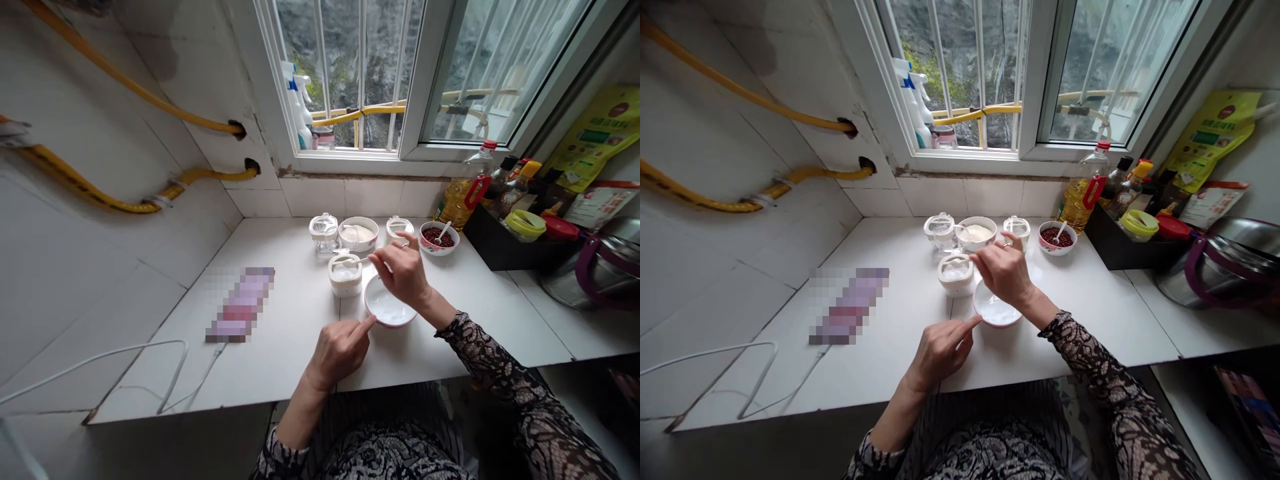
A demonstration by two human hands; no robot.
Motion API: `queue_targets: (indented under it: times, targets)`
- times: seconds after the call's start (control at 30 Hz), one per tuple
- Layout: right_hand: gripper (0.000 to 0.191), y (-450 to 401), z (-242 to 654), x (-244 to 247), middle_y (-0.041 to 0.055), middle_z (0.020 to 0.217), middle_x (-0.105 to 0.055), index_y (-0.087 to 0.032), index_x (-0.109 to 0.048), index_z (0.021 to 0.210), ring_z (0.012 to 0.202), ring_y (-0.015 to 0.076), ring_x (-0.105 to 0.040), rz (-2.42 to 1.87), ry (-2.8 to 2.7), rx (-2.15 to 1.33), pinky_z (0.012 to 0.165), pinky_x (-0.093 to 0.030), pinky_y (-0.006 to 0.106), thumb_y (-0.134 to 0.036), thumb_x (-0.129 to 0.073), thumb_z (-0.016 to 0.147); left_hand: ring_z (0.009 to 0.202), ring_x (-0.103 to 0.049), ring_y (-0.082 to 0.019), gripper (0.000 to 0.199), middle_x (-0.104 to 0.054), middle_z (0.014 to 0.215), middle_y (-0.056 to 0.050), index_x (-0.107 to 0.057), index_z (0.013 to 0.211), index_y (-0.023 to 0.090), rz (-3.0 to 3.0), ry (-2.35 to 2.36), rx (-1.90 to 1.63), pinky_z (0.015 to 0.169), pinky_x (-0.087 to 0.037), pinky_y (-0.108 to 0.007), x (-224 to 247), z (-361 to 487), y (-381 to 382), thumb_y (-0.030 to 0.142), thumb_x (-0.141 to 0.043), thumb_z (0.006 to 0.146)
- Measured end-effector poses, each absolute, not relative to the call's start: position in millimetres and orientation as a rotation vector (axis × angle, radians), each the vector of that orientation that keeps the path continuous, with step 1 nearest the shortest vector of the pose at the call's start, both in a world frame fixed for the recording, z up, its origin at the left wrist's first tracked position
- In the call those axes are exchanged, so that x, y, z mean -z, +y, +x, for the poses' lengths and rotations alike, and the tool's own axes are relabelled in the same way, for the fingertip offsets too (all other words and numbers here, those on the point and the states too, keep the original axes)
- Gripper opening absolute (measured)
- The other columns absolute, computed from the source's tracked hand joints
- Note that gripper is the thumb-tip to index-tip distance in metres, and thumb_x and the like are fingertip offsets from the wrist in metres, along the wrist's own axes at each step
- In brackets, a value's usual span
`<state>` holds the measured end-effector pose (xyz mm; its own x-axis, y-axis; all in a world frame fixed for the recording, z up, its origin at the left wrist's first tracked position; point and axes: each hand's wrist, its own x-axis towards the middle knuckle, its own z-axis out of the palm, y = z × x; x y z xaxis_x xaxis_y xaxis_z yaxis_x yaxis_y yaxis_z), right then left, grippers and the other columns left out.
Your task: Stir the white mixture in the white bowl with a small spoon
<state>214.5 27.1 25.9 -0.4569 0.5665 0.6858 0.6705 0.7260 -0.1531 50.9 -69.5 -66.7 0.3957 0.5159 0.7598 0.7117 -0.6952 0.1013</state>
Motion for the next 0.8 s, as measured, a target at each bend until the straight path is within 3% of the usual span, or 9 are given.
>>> queue_targets:
  times: [0.2, 0.37, 0.53, 0.8]
  targets:
    - [0.035, 26.9, 256.0, -23.1, -0.0017, 0.059, -0.058, -0.025, -0.047, 0.063, 0.059, 0.0176, -0.052, -1.077, -2.013, -0.096, 0.099, -0.038, 0.04, -0.035, -0.044, 0.097, 0.048, -0.054, -0.012, 0.033, -0.059, 0.056, 0.002, -0.068, 0.11, 0.014, -2.425, -1.08, 1.197, 0.048, -0.04, -0.024, 66.1, 51.2, -69.3, 0.005, -0.045, 0.089]
    - [0.034, 20.8, 279.3, -4.8, -0.0019, 0.058, -0.058, -0.023, -0.051, 0.066, 0.054, 0.0155, -0.048, -1.173, -2.163, -0.011, 0.096, -0.037, 0.04, -0.034, -0.045, 0.098, 0.047, -0.052, -0.013, 0.033, -0.057, 0.055, 0.003, -0.068, 0.111, 0.014, -2.413, -1.076, 1.214, 0.047, -0.038, -0.024, 67.5, 50.9, -69.2, 0.004, -0.046, 0.088]
    - [0.035, 19.8, 268.8, 11.1, 0.001, 0.061, -0.062, -0.022, -0.056, 0.068, 0.061, 0.0169, -0.052, -1.188, -2.306, 0.109, 0.098, -0.034, 0.04, -0.03, -0.043, 0.1, 0.048, -0.054, -0.012, 0.031, -0.059, 0.056, 0.002, -0.068, 0.109, 0.014, -2.42, -1.085, 1.205, 0.049, -0.04, -0.023, 67.2, 50.9, -69.2, 0.005, -0.046, 0.089]
    - [0.032, 14.9, 257.5, 16.7, -0.0016, 0.061, -0.063, -0.023, -0.059, 0.073, 0.056, 0.015, -0.049, -1.053, -2.333, -0.152, 0.099, -0.036, 0.04, -0.029, -0.044, 0.1, 0.049, -0.055, -0.012, 0.034, -0.062, 0.057, 0.001, -0.068, 0.113, 0.014, -2.44, -1.087, 1.196, 0.05, -0.043, -0.022, 67.4, 49.9, -69.8, 0.005, -0.047, 0.089]
